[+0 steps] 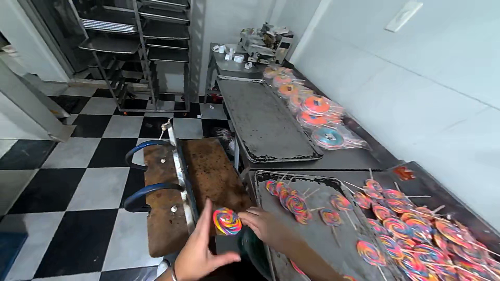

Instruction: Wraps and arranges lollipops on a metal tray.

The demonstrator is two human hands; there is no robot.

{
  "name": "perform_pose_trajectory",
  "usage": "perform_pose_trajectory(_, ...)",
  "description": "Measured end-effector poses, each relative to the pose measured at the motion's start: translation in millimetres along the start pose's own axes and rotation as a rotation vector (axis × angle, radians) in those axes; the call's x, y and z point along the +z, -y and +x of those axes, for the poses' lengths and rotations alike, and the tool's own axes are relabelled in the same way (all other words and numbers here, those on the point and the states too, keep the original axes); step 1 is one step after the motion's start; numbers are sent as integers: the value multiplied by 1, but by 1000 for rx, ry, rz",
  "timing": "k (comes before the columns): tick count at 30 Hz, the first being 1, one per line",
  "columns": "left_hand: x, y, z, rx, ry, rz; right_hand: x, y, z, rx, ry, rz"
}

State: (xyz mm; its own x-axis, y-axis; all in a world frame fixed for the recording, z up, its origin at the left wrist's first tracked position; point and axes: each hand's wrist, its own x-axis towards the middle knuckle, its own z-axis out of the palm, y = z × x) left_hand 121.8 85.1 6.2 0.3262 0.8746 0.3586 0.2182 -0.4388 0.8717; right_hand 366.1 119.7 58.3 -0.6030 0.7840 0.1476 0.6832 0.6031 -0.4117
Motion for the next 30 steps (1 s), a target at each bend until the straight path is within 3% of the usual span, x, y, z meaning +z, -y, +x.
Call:
perform_pose_trajectory(1,-8,12,-5,113,-23,261,4,6,10,-3,56,73)
perform_pose_trajectory(2,-12,20,-10,98,-49,327,13,10,20,-46,79,45)
perform_pose_trajectory(3,-15,19,-13,-92,-62,158,24,12,28,-111,69,-45)
perform_pose_trajectory(5,-30,8,-10,-596,-121,-488,40,16,42,-177,53,-147)
perform_pose_trajectory(6,-37,8,-16,-613,-160,-602,40,23,47,-140,115,-76)
perform_pose_trajectory(7,-45,16,-30,-443,-144,-509,35,30,53,-66,235,64)
perform_pose_trajectory(9,-58,46,-51,-78,-148,-10,32,38,73,76,527,330)
perform_pose_trajectory(10,-61,60,-56,-72,-211,82,38,41,87,161,647,390)
perform_pose_trajectory(12,-65,87,-53,-417,-252,9,61,46,121,440,691,309)
perform_pose_trajectory(14,-60,125,-39,-771,-310,-223,93,39,153,673,565,72)
perform_pose_trajectory(17,-49,148,-16,-1067,-671,-887,124,26,174,745,414,-56)
perform_pose_trajectory(19,-51,146,-10,-960,-799,-1208,121,28,182,757,424,-80)
perform_pose_trajectory(20,-51,148,-14,-897,-718,-1152,120,29,182,764,438,-92)
perform_pose_trajectory(23,-54,164,-21,-947,-385,-545,122,30,182,775,464,-121)
perform_pose_trajectory(24,-56,162,-16,-1005,-397,-576,122,31,183,778,473,-130)
perform_pose_trajectory(26,-58,152,-7,-1087,-571,-939,121,33,180,760,481,-143)
perform_pose_trajectory(28,-64,140,-14,-967,-577,-1125,111,40,163,644,434,-121)
perform_pose_trajectory(30,-72,124,-23,-776,-451,-794,89,53,136,499,366,-80)
